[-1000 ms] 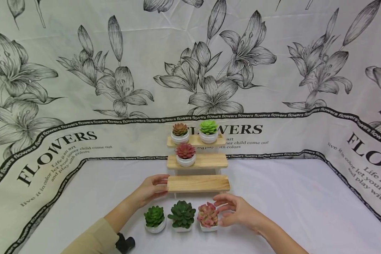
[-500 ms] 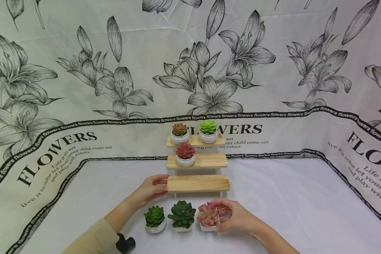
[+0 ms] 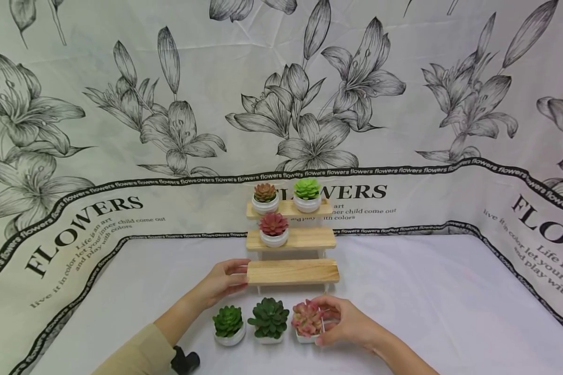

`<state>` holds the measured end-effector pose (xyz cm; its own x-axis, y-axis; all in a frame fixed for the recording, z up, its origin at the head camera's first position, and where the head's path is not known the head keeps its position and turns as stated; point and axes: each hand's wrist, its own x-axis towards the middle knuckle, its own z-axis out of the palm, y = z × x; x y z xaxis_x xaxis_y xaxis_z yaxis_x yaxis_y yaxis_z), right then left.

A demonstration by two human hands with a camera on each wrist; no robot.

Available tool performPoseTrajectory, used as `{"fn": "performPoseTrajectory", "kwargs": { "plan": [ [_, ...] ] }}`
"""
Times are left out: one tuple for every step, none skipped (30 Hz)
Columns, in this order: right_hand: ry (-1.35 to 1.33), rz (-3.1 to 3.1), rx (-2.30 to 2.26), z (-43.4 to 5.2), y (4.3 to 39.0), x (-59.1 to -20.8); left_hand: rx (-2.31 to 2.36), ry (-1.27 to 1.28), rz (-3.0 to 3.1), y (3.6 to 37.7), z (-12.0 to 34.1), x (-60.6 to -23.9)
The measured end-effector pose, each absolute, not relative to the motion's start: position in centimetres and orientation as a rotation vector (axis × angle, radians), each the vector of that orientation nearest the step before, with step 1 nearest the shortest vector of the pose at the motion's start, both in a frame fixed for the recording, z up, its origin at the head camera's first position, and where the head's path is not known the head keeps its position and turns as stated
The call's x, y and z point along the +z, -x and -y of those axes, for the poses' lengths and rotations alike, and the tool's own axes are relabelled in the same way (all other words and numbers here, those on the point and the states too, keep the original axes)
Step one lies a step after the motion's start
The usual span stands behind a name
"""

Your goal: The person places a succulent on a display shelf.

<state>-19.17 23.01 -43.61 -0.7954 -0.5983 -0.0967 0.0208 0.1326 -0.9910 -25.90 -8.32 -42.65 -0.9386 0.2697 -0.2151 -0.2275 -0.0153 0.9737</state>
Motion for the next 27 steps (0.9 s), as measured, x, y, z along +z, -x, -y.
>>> {"fn": "performPoseTrajectory", "kwargs": {
  "plan": [
    [0.561,-1.939,-1.706,-22.9,19.2,-43.7,2.018,-0.038,-1.926,25.8,8.4,-42.7],
    [0.562,-1.934,-1.707,-22.8,19.1,-43.7,2.017,-0.033,-1.926,25.7,8.4,-42.7],
    [0.56,-1.928,-1.707,-22.8,19.1,-43.8,2.016,-0.028,-1.925,25.7,8.5,-42.7],
    [0.564,-1.927,-1.705,-22.7,19.1,-43.8,2.016,-0.026,-1.925,25.6,8.5,-42.7],
    [0.555,-1.919,-1.707,-22.7,19.1,-43.8,2.016,-0.026,-1.924,25.6,8.5,-42.7],
    [0.543,-1.912,-1.711,-22.6,19.1,-43.7,2.015,-0.028,-1.924,25.6,8.5,-42.7],
    [0.528,-1.906,-1.714,-22.6,19.1,-43.7,2.016,-0.035,-1.925,25.6,8.5,-42.7],
    [0.513,-1.905,-1.715,-22.6,19.1,-43.6,2.016,-0.04,-1.925,25.6,8.5,-42.7],
    [0.502,-1.905,-1.715,-22.6,19.2,-43.5,2.016,-0.046,-1.925,25.7,8.5,-42.7],
    [0.493,-1.908,-1.714,-22.6,19.2,-43.5,2.017,-0.05,-1.925,25.8,8.5,-42.7],
    [0.485,-1.912,-1.711,-22.7,19.2,-43.4,2.017,-0.052,-1.925,25.8,8.4,-42.7],
    [0.475,-1.91,-1.711,-22.7,19.3,-43.4,2.016,-0.053,-1.926,25.9,8.4,-42.7],
    [0.463,-1.91,-1.709,-22.7,19.3,-43.4,2.016,-0.053,-1.928,25.9,8.4,-42.7],
    [0.456,-1.913,-1.706,-22.7,19.3,-43.4,2.015,-0.05,-1.928,26.0,8.3,-42.7],
    [0.454,-1.918,-1.703,-22.7,19.3,-43.4,2.016,-0.048,-1.928,26.0,8.3,-42.7],
    [0.448,-1.922,-1.702,-22.8,19.3,-43.4,2.016,-0.047,-1.928,26.0,8.3,-42.7],
    [0.45,-1.931,-1.7,-22.8,19.3,-43.4,2.016,-0.047,-1.927,26.1,8.3,-42.8],
    [0.451,-1.94,-1.699,-22.8,19.3,-43.3,2.017,-0.049,-1.926,26.1,8.3,-42.8],
    [0.453,-1.95,-1.697,-22.9,19.3,-43.3,2.018,-0.05,-1.924,26.1,8.3,-42.8],
    [0.457,-1.959,-1.698,-22.9,19.3,-43.3,2.019,-0.051,-1.922,26.1,8.3,-42.8],
    [0.463,-1.969,-1.696,-22.9,19.3,-43.2,2.02,-0.053,-1.92,26.1,8.3,-42.9],
    [0.463,-1.972,-1.696,-22.9,19.3,-43.1,2.02,-0.053,-1.92,26.1,8.3,-42.9],
    [0.463,-1.976,-1.697,-22.9,19.3,-43.0,2.021,-0.053,-1.92,26.1,8.3,-42.9],
    [0.462,-1.982,-1.695,-22.9,19.3,-42.9,2.02,-0.053,-1.922,26.1,8.3,-42.8],
    [0.461,-1.988,-1.693,-22.9,19.3,-42.8,2.021,-0.053,-1.922,26.1,8.3,-42.8],
    [0.461,-1.995,-1.69,-23.0,19.3,-42.7,2.022,-0.054,-1.922,26.1,8.3,-42.8],
    [0.457,-2.001,-1.685,-23.0,19.3,-42.6,2.022,-0.053,-1.922,26.1,8.3,-42.8]
  ]
}}
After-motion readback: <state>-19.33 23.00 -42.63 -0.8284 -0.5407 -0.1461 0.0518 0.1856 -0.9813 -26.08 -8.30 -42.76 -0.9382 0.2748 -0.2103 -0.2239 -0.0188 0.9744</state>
